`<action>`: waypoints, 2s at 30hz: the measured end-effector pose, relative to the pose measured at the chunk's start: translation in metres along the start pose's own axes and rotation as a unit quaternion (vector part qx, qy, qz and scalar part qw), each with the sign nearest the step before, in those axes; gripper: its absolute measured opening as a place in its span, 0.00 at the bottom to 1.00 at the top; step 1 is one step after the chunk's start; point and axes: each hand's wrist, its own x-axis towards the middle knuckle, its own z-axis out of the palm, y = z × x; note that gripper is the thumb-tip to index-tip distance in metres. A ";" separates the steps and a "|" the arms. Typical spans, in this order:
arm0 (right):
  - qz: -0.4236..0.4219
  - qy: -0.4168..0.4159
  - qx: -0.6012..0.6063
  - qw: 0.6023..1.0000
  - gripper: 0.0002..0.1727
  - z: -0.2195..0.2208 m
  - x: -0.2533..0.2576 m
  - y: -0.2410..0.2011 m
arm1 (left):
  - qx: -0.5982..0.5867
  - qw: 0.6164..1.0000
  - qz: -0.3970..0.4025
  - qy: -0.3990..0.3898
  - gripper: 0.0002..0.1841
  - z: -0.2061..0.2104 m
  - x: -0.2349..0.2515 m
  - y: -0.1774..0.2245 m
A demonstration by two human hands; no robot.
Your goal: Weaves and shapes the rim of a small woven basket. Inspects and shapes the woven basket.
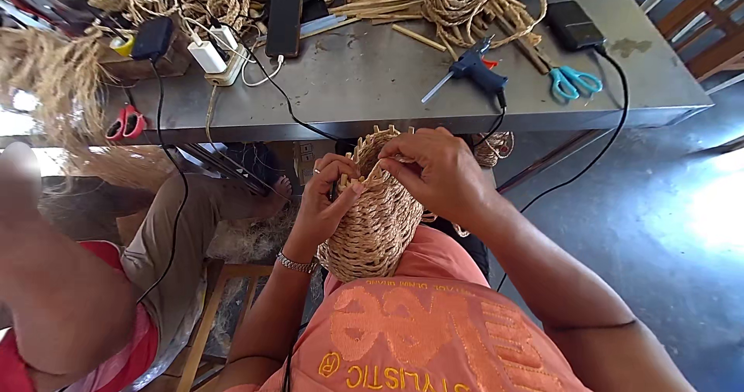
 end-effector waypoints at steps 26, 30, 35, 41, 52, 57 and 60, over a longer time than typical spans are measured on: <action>-0.047 0.064 -0.038 0.996 0.12 0.035 -0.054 0.004 | -0.040 0.999 -0.010 0.019 0.09 0.008 -0.011 -0.013; -0.030 0.069 -0.030 0.997 0.12 0.043 -0.059 0.008 | -0.021 0.999 -0.033 -0.010 0.10 0.007 -0.012 -0.017; 0.005 0.076 -0.021 0.997 0.15 0.044 -0.058 0.006 | 0.162 0.986 0.027 0.011 0.21 0.005 -0.002 0.010; 0.006 0.055 -0.008 0.998 0.15 0.049 -0.061 0.002 | 0.334 0.942 0.027 0.001 0.20 0.026 0.005 0.038; 0.158 -0.011 0.112 0.981 0.13 0.028 -0.066 0.018 | 0.174 0.982 -0.031 -0.062 0.15 0.005 0.019 0.008; 0.146 -0.015 0.090 0.985 0.14 0.001 -0.057 0.023 | 0.024 0.991 -0.015 -0.128 0.09 -0.026 0.039 -0.007; 0.116 -0.019 0.020 0.993 0.14 -0.003 -0.053 0.016 | 0.001 0.984 -0.010 -0.179 0.08 -0.041 0.054 -0.004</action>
